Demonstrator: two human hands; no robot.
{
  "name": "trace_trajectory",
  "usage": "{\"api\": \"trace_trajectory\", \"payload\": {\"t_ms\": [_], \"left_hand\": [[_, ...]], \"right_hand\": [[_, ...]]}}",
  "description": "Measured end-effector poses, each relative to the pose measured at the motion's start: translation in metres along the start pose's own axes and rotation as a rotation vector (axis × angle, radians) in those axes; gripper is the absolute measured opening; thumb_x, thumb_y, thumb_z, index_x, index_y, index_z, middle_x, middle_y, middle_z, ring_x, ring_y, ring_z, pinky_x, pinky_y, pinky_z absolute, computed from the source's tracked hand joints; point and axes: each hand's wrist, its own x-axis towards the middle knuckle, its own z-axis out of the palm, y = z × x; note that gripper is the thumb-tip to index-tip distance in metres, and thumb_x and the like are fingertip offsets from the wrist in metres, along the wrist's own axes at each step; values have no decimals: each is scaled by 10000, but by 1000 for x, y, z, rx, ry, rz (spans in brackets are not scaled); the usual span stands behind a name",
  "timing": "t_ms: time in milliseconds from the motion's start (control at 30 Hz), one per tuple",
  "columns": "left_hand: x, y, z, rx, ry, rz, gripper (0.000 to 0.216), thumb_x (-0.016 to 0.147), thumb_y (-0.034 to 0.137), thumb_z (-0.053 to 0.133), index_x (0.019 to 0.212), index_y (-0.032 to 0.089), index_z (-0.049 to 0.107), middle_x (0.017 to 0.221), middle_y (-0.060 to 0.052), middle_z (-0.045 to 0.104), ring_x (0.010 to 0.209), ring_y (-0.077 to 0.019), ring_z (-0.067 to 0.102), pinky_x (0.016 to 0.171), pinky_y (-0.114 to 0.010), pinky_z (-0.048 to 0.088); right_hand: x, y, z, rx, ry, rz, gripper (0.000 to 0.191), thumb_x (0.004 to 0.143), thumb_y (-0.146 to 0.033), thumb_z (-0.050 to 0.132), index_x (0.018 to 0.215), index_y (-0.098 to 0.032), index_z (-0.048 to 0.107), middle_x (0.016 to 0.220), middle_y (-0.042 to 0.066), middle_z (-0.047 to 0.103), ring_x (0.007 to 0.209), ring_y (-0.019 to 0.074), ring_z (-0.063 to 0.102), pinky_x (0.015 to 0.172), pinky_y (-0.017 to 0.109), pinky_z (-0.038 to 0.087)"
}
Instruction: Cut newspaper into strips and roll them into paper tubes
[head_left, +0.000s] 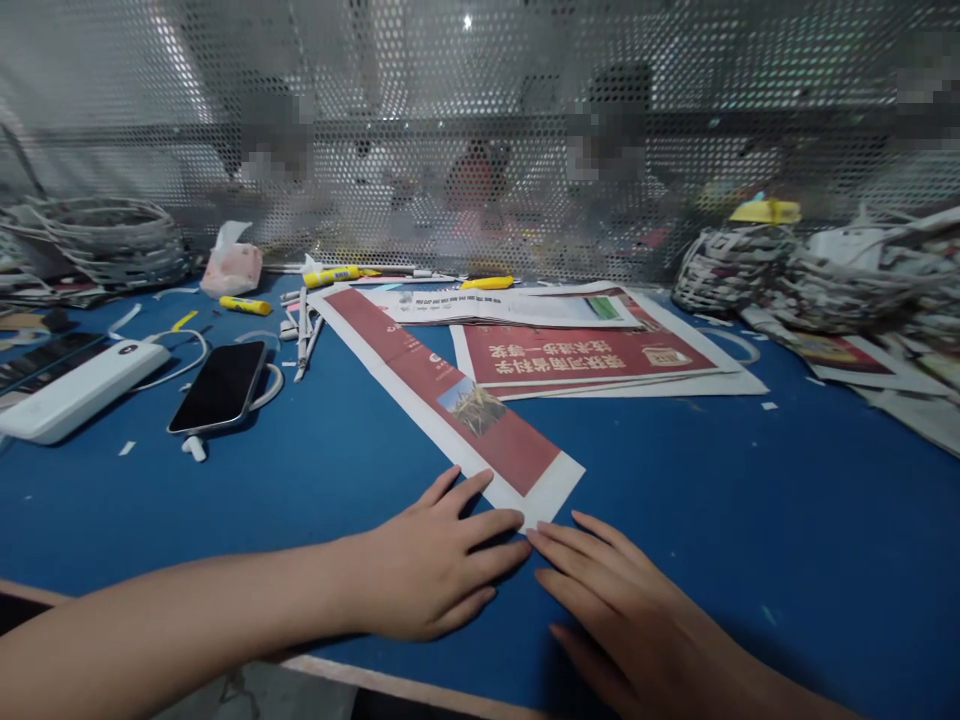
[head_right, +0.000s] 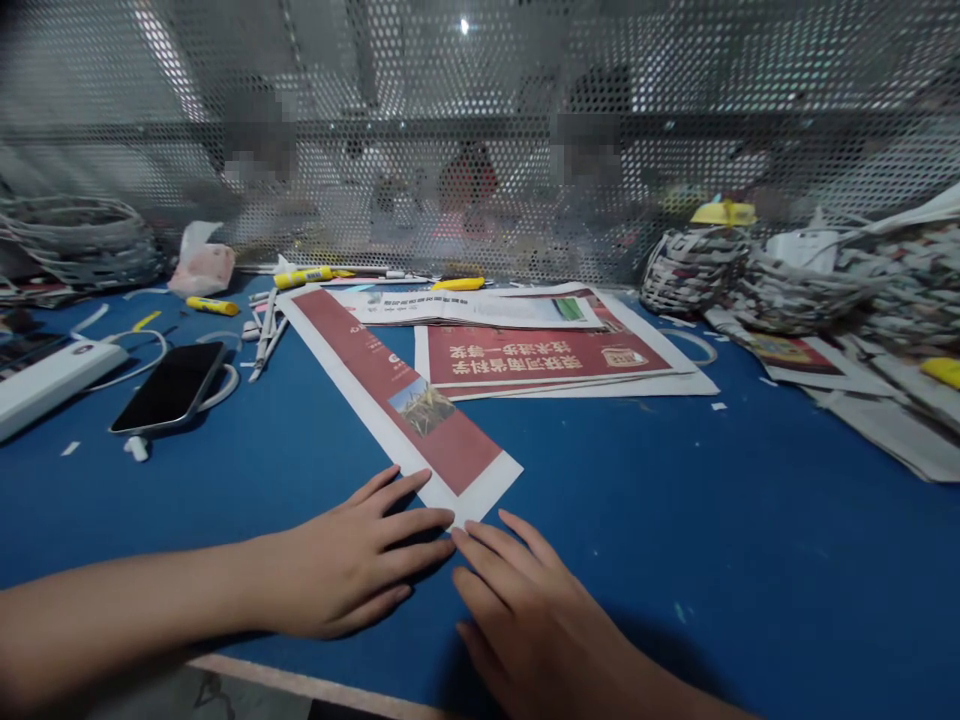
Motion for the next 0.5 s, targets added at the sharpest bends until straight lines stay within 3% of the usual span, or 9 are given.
{"api": "trace_trajectory", "payload": {"t_ms": [167,367,500], "left_hand": [[0,1,-1,-7,12,-21,441,898,309,342,1309,149,351,1359,-80,392,1282,-353,226,1021,-565,212],[0,1,-2,-11,4,-27,461,900,326,330,1326,150,334,1365,-72,389,1284,-362,225,1019,-571,212],[-1,1,-3,-6,3,-23,459,899,322,334,1323,145,336,1367,-71,386,1287,-358,222,1017,-574,216]], "right_hand": [[1,0,-4,-40,-50,-9,235,831,-234,420,931,-190,628,1021,41,658,934,200,600,802,385,461],[2,-1,-9,-92,-15,-14,290,869,-211,345,903,-205,633,998,21,664,921,173,597,793,357,461],[1,-2,-13,-111,-34,-19,259,841,-218,388,913,-211,637,1013,21,658,934,173,586,785,339,462]]}}
